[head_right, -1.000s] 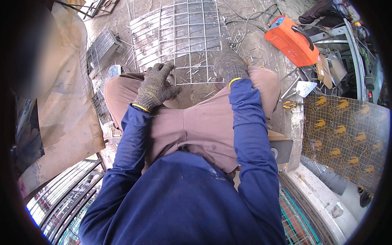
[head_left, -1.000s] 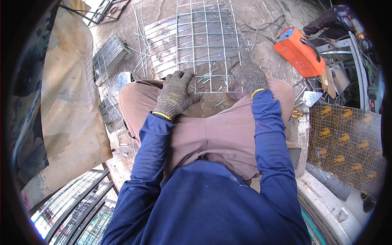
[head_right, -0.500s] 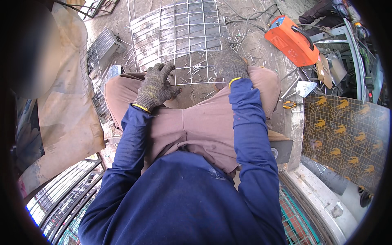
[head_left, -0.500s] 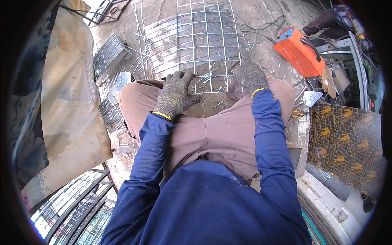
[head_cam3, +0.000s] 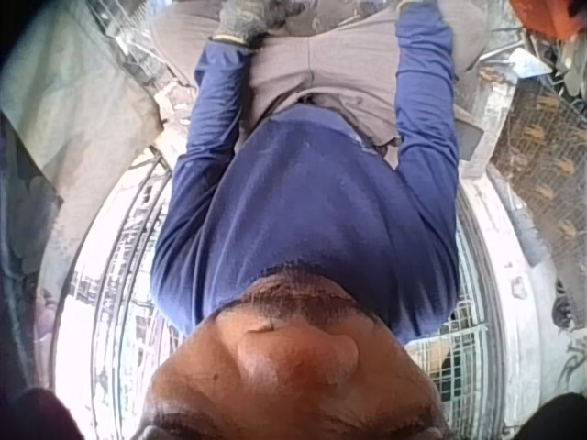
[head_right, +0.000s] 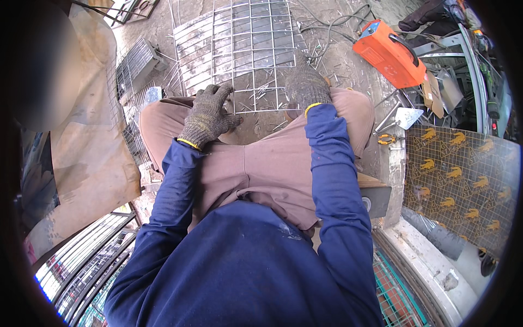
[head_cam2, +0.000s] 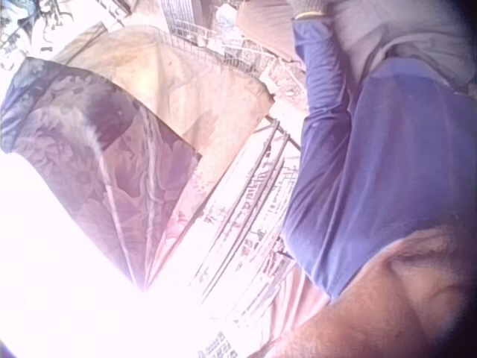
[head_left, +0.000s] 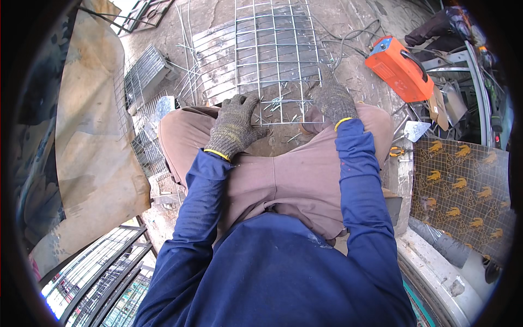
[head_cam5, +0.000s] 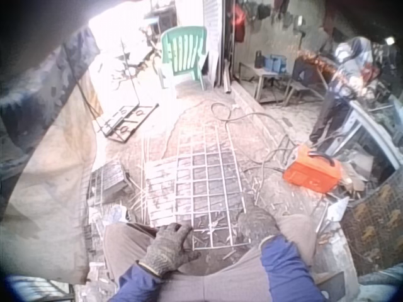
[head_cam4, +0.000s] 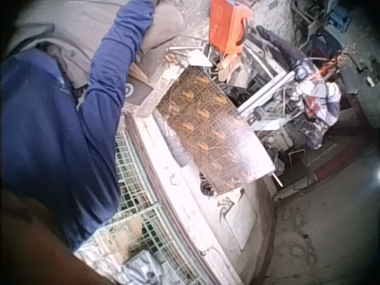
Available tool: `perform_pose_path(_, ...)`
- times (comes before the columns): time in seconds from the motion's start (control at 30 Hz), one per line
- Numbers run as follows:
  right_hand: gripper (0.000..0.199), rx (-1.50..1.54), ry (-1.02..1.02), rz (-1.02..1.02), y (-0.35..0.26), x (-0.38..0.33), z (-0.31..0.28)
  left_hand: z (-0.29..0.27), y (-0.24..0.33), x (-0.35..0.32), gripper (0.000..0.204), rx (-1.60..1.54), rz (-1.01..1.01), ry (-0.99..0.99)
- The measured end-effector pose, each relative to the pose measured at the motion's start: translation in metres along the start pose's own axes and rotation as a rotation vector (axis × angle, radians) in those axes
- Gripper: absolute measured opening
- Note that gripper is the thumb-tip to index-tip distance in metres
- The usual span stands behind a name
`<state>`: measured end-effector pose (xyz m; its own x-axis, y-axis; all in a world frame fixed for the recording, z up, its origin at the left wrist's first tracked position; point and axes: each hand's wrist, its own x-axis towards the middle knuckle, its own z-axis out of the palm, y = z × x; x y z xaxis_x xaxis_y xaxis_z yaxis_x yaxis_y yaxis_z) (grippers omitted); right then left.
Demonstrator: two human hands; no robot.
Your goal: Using an angle grinder to cut pieces of metal wire mesh.
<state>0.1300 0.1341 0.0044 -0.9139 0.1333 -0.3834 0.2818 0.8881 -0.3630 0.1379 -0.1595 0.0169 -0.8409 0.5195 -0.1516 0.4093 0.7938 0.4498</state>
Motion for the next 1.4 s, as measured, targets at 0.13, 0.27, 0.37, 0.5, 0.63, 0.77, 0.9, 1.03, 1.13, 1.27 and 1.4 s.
perform_pose_path(0.13,0.086,-0.13,-0.114,-0.041,-0.001,0.0,-0.003,-0.002,0.002,0.0,0.086,0.004,-0.003,0.003)
perform_pose_path(0.27,0.085,0.009,-0.031,0.134,0.0,0.002,0.005,0.002,0.0,0.001,0.087,0.006,0.004,0.014)
perform_pose_path(0.37,0.086,0.034,-0.021,0.101,-0.004,-0.003,0.002,-0.001,0.001,0.0,0.087,0.019,-0.019,-0.012)
perform_pose_path(0.5,0.084,0.073,0.005,0.082,-0.004,-0.005,0.001,-0.001,0.001,0.0,0.088,0.016,-0.005,0.007)
perform_pose_path(0.63,0.081,0.02,0.001,0.083,0.003,0.001,0.006,0.002,-0.001,0.0,0.087,0.012,0.008,0.014)
perform_pose_path(0.77,0.08,0.081,0.023,0.052,0.006,0.003,0.01,0.0,0.0,0.001,0.087,0.01,0.001,-0.005)
perform_pose_path(0.9,0.08,0.064,0.049,0.048,0.008,0.004,0.01,0.0,-0.001,0.001,0.087,0.022,0.01,-0.007)
perform_pose_path(1.03,0.081,0.12,0.065,0.052,0.009,0.004,0.013,-0.004,0.004,0.001,0.088,0.03,-0.01,-0.021)
perform_pose_path(1.13,0.082,0.12,0.031,0.063,0.002,-0.001,0.006,-0.004,0.005,0.001,0.088,0.04,-0.021,-0.03)
perform_pose_path(1.27,0.083,0.098,0.023,0.075,0.0,-0.003,0.004,0.0,0.002,0.001,0.087,0.026,-0.009,-0.008)
perform_pose_path(1.4,0.085,0.062,0.031,0.099,-0.001,0.001,0.009,-0.002,0.002,0.001,0.087,0.012,-0.006,-0.011)
